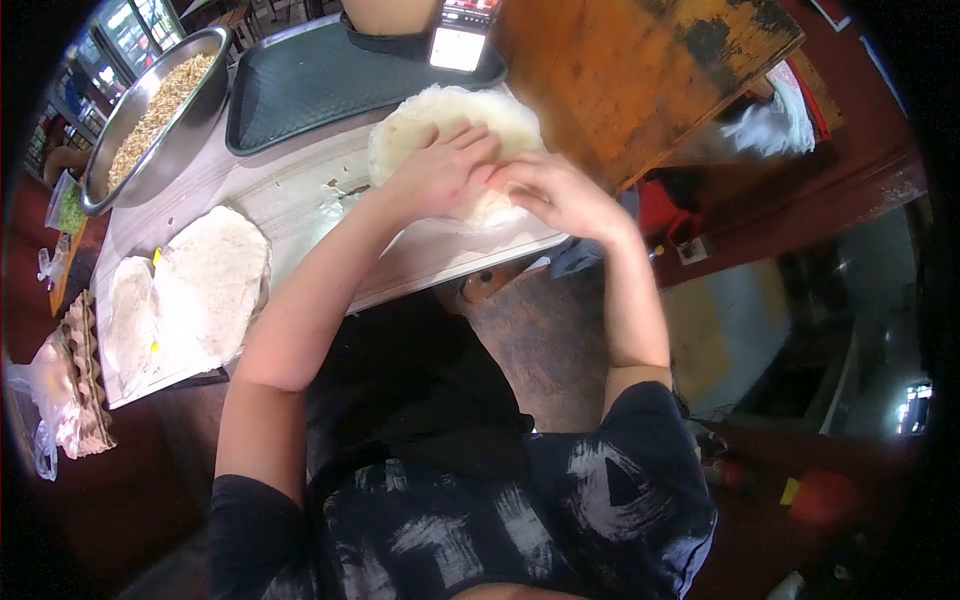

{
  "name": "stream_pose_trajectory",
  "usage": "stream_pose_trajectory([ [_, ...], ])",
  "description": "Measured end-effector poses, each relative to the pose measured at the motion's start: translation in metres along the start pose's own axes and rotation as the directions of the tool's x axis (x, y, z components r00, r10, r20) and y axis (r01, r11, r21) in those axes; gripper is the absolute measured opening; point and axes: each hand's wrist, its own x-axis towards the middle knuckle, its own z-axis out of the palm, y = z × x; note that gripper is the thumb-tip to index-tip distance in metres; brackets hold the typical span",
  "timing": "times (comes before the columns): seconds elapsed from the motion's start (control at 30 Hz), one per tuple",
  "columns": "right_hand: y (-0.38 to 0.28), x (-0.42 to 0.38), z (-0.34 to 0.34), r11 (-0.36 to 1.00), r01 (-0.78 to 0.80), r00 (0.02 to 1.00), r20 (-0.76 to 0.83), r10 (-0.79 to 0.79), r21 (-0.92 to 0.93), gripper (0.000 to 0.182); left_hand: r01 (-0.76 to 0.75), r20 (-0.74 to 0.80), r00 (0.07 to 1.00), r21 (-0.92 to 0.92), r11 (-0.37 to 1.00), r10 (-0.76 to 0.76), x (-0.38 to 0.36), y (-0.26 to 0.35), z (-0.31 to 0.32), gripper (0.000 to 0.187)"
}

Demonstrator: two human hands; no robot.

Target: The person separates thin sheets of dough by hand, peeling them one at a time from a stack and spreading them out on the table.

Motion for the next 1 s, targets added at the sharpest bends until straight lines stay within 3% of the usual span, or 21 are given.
stream_pose_trajectory([
  [0.07,0.004,-0.003,-0.004,1.000,-0.005,1.000,0.020,0.005,0.001,0.022,0.081,0.175,0.980,0.058,0.995,-0.090,-0.001,0.004,-0.004,0.048],
  [0.33,0.013,0.011,-0.007,1.000,-0.003,0.998,0.070,0.001,0.027,0.019,0.091,0.203,0.972,0.138,0.986,-0.118,-0.005,-0.002,0.004,0.053],
  [0.43,0.012,0.012,-0.013,0.984,-0.130,0.976,0.193,0.104,0.124,0.019,0.098,0.212,0.969,0.140,0.985,-0.126,-0.003,0.002,-0.001,0.053],
  [0.63,0.021,0.015,-0.008,0.997,0.078,0.996,0.052,-0.077,-0.002,0.019,0.103,0.203,0.970,0.149,0.983,-0.132,-0.004,0.002,0.002,0.053],
  [0.73,0.027,0.029,-0.009,0.997,0.054,0.981,0.184,-0.064,0.063,0.013,0.099,0.215,0.967,0.174,0.980,-0.136,-0.004,0.002,0.002,0.054],
  [0.8,0.027,0.039,-0.014,0.990,-0.076,0.914,0.404,0.021,0.120,0.013,0.093,0.222,0.966,0.195,0.976,-0.136,-0.004,0.001,0.004,0.055],
  [0.9,0.021,0.047,-0.021,0.991,-0.122,0.864,0.498,0.076,0.061,0.012,0.090,0.197,0.971,0.212,0.973,-0.133,-0.003,0.000,0.004,0.056],
  [1.0,0.020,0.035,-0.020,1.000,-0.020,0.930,0.367,0.016,0.006,0.014,0.104,0.226,0.963,0.177,0.979,-0.144,-0.004,0.002,0.002,0.055],
])
